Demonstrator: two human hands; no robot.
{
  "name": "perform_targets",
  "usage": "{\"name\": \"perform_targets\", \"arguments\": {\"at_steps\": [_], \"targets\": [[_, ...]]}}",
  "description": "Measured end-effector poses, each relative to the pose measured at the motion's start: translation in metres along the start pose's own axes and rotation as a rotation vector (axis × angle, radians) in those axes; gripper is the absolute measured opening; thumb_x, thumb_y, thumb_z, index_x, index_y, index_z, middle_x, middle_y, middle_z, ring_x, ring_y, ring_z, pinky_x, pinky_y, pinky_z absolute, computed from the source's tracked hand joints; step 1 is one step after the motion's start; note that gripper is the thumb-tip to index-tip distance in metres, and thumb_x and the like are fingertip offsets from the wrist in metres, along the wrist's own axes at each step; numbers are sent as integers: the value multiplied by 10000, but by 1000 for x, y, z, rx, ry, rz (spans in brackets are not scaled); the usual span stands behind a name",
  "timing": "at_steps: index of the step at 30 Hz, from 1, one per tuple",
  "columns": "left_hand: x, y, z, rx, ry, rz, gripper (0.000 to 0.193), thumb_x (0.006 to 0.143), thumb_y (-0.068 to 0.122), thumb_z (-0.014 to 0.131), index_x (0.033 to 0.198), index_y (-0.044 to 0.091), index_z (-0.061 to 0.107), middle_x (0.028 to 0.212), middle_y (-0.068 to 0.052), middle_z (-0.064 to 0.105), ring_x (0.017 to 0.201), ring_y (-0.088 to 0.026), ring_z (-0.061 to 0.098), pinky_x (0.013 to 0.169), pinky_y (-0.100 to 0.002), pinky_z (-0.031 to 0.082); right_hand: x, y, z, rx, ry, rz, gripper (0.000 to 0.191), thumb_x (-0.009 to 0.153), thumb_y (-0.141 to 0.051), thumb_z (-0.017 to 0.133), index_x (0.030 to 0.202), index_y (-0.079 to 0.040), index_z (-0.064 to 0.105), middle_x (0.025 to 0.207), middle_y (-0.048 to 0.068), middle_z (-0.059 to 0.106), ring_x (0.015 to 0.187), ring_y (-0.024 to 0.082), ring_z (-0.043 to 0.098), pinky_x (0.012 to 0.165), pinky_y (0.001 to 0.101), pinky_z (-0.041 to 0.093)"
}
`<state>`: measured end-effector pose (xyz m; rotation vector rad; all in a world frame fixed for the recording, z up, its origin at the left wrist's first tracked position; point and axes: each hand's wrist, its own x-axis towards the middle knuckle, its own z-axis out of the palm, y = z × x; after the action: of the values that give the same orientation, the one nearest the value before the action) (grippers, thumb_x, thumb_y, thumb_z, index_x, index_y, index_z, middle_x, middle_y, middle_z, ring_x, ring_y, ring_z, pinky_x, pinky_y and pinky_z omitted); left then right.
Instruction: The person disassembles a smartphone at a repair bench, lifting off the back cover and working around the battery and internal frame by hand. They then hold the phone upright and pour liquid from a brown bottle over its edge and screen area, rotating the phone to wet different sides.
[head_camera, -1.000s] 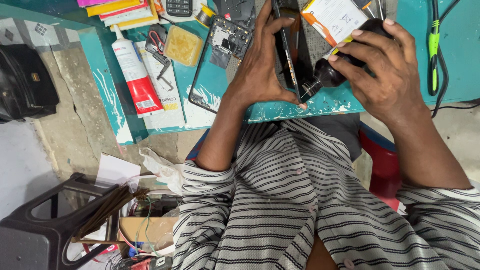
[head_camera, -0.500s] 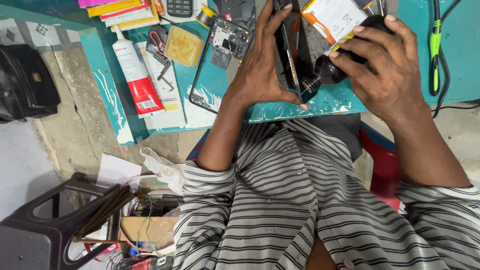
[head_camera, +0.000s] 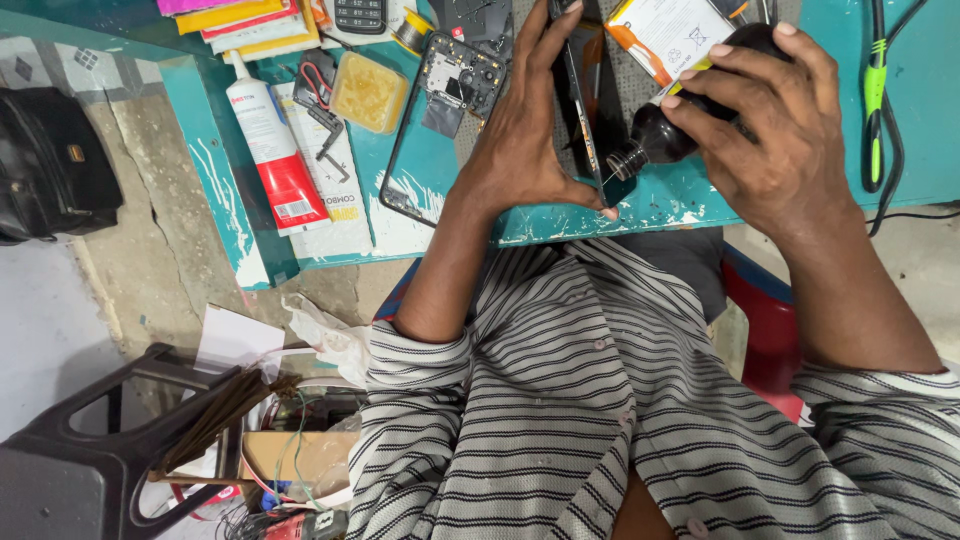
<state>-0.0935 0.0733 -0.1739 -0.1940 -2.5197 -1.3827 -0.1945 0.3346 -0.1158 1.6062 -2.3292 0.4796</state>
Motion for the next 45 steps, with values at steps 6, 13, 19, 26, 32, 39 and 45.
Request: {"name": "perform_targets", "arguments": {"at_steps": [6,13,19,26,32,39,45], "targets": [[0,1,-2,-3,-10,-13,1773,321,645,1111,1651,229,15,1712,-232,2,1611,-475,157,1336,-585,328,0,2,2,-4,9,-17,339,1007,-21,808,1301,-180,751,1307,18,700,1349,245,616,1255,507,363],[0,2,-3,3,-14,-16,1766,329,636,1114,1651,216,22,1710,-232,11,1611,-470,149,1339,-573,318,5,2,-2,19,18,-17,365,976,14,783,1298,-154,752,1307,36,699,1344,261,621,1246,513,367],[-1,0,-3,-7,-15,-7,1756,348,627,1115,1655,221,16,1713,-228,4,1617,-468,144,1345,-571,319,8,1,-1,7,21,-18,333,991,4,795,1280,-158,762,1289,33,703,1332,257,628,1235,514,373],[-2,-3,0,13,-8,-1,1785,315,670,1108,1648,224,9,1707,-228,3,1607,-467,144,1333,-584,320,5,3,3,16,28,-23,316,990,13,773,1255,-158,748,1300,27,700,1359,255,621,1258,515,361],[-3,-5,2,17,-6,6,1788,322,681,1107,1649,225,-2,1707,-224,-1,1609,-464,142,1335,-585,322,2,6,5,24,29,-24,318,998,4,788,1270,-156,742,1295,29,692,1380,255,613,1278,515,352],[-3,-4,1,30,-10,-4,1784,323,676,1107,1648,217,5,1705,-225,7,1607,-464,134,1331,-590,317,1,3,2,-1,8,-17,308,998,-24,817,1266,-165,761,1297,25,700,1345,254,627,1245,511,371],[-3,-3,0,15,-11,4,1765,348,659,1122,1650,218,15,1709,-223,5,1614,-457,134,1339,-580,325,5,2,-1,-17,8,-33,307,994,-16,812,1262,-158,767,1297,25,694,1338,254,626,1236,513,377]]}}
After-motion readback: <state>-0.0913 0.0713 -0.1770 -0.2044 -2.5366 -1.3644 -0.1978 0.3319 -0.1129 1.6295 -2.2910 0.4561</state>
